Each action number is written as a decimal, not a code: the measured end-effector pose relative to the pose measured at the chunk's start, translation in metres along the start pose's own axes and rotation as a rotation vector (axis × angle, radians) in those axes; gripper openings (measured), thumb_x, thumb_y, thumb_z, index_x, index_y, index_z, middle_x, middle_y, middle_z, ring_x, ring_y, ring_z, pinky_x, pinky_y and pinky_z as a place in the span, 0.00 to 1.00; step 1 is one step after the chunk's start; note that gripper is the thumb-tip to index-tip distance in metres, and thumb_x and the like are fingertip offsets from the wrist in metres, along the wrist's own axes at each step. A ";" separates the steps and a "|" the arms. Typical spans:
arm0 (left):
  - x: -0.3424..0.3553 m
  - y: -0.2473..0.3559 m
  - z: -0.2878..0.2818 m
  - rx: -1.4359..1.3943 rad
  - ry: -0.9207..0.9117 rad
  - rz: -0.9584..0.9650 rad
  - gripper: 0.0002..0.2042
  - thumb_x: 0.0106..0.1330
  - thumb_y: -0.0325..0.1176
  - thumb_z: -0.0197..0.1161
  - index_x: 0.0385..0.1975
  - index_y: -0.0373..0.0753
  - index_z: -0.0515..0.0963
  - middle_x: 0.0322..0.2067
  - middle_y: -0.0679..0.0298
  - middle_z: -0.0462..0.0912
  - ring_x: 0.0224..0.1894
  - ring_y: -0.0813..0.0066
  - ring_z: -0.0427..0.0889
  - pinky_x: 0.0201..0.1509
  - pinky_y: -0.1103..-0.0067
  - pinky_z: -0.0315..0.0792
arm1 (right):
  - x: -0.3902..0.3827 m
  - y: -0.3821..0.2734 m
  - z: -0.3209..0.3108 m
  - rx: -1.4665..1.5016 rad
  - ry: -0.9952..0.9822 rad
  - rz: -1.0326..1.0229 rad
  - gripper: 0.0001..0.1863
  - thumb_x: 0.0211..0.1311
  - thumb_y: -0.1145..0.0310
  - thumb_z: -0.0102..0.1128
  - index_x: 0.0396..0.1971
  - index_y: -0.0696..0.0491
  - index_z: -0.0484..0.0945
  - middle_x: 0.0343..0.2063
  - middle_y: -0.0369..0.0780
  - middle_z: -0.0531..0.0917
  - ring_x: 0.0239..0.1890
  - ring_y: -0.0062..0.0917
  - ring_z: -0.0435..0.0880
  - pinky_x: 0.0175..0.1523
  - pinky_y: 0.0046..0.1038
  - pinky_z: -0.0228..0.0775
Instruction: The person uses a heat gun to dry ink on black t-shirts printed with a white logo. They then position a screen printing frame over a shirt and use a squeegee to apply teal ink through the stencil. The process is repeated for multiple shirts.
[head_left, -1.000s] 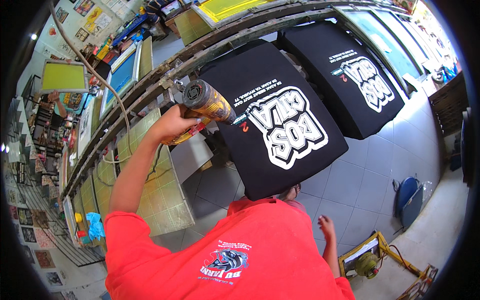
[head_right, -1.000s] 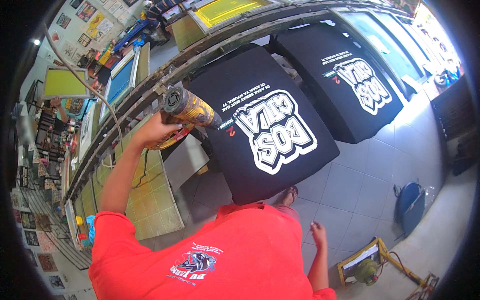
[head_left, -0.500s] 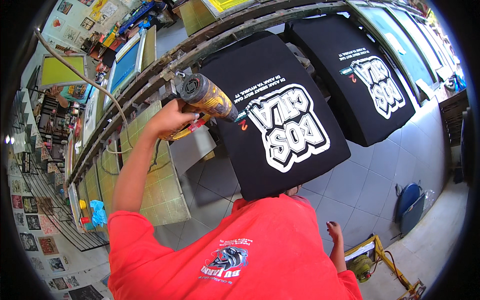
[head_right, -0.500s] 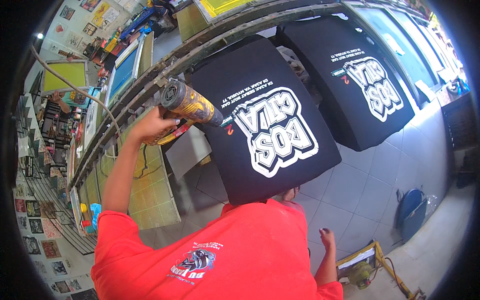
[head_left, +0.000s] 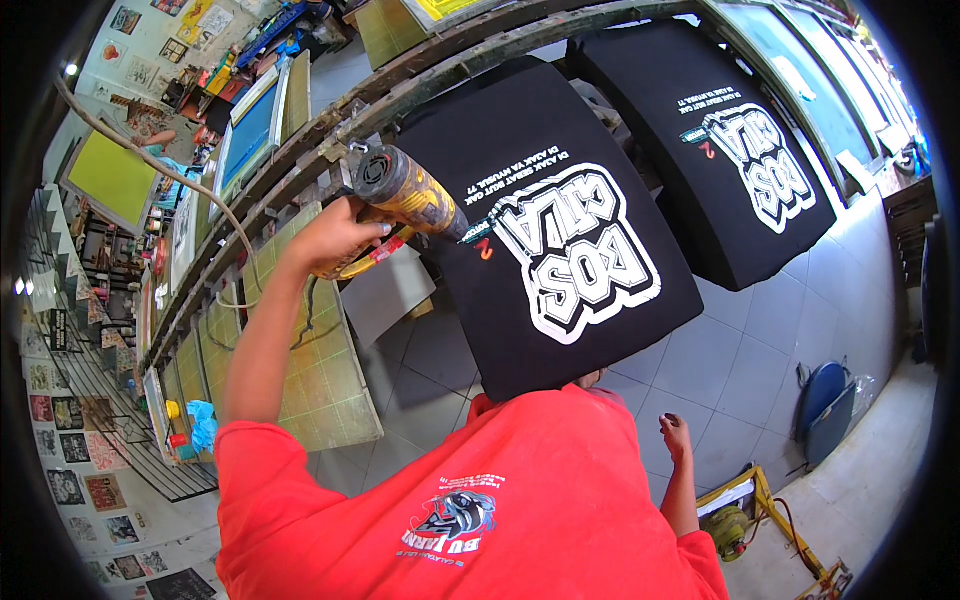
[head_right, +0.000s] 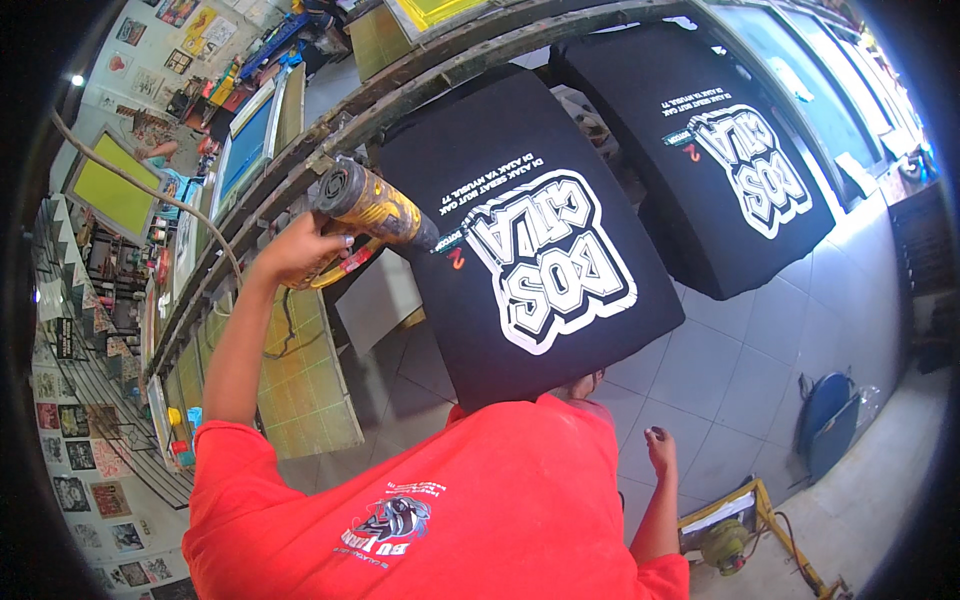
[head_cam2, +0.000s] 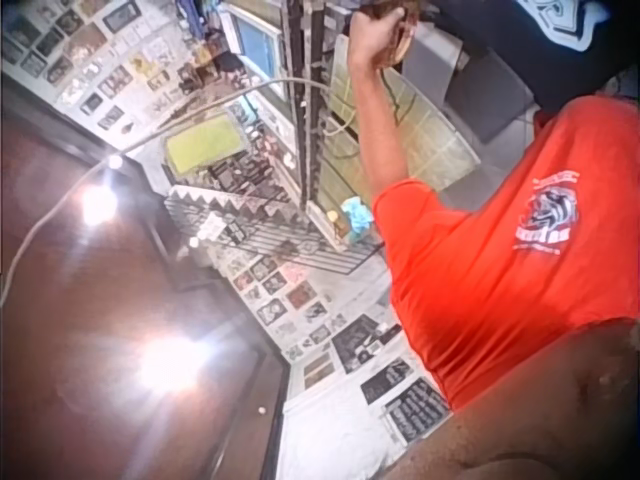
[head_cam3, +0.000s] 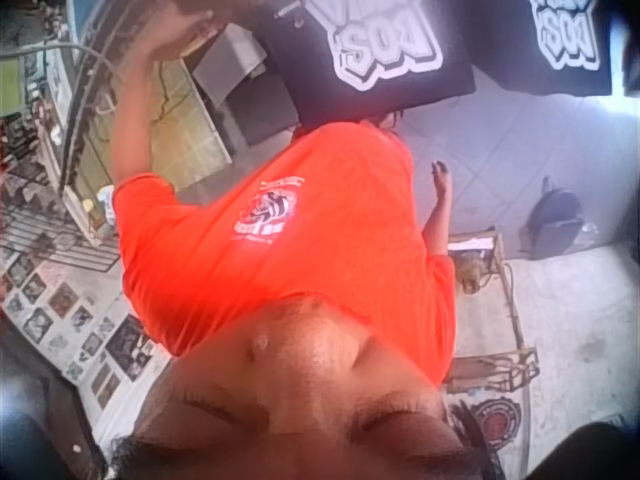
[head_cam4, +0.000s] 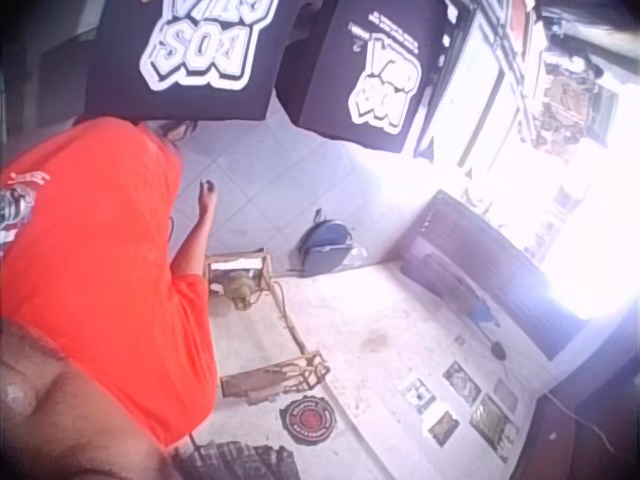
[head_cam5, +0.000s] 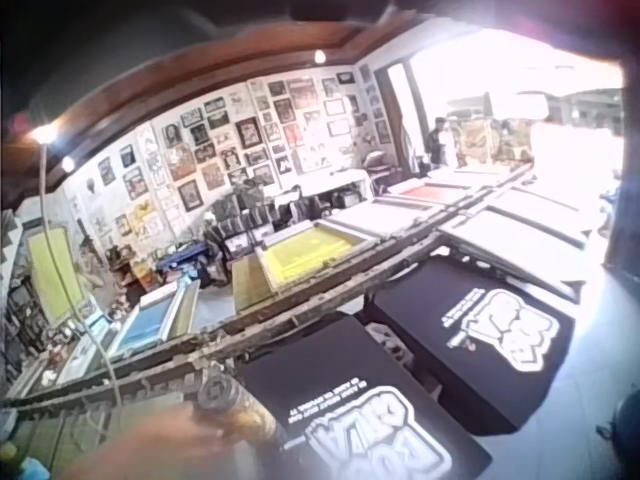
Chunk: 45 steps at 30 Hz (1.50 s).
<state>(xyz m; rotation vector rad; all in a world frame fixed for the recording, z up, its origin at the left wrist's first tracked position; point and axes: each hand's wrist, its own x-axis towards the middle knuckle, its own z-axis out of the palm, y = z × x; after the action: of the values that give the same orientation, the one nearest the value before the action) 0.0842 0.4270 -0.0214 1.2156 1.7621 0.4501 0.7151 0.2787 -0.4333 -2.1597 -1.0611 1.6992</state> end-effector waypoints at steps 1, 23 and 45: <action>0.001 0.000 0.001 0.022 -0.016 0.028 0.22 0.55 0.22 0.58 0.52 0.31 0.68 0.50 0.59 0.75 0.52 0.71 0.73 0.59 0.76 0.64 | 0.004 0.006 -0.003 -0.008 -0.011 -0.011 0.21 0.57 0.62 0.58 0.45 0.61 0.74 0.30 0.41 0.81 0.28 0.20 0.75 0.31 0.22 0.66; 0.013 0.021 0.018 0.073 -0.025 0.059 0.21 0.55 0.23 0.58 0.51 0.31 0.68 0.48 0.60 0.76 0.46 0.75 0.75 0.49 0.78 0.70 | 0.006 0.052 -0.008 -0.024 0.009 0.014 0.19 0.57 0.61 0.57 0.43 0.60 0.75 0.27 0.37 0.80 0.24 0.19 0.75 0.23 0.20 0.63; 0.029 0.022 0.025 0.068 -0.003 0.083 0.20 0.56 0.25 0.59 0.50 0.31 0.69 0.44 0.60 0.77 0.37 0.77 0.76 0.42 0.78 0.72 | 0.004 0.069 -0.016 0.000 0.040 0.031 0.19 0.57 0.61 0.57 0.43 0.60 0.75 0.27 0.37 0.79 0.24 0.19 0.74 0.23 0.21 0.62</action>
<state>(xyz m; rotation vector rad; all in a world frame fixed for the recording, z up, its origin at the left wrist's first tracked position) 0.1138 0.4578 -0.0324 1.3409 1.7412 0.4396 0.7579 0.2359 -0.4698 -2.2117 -1.0221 1.6619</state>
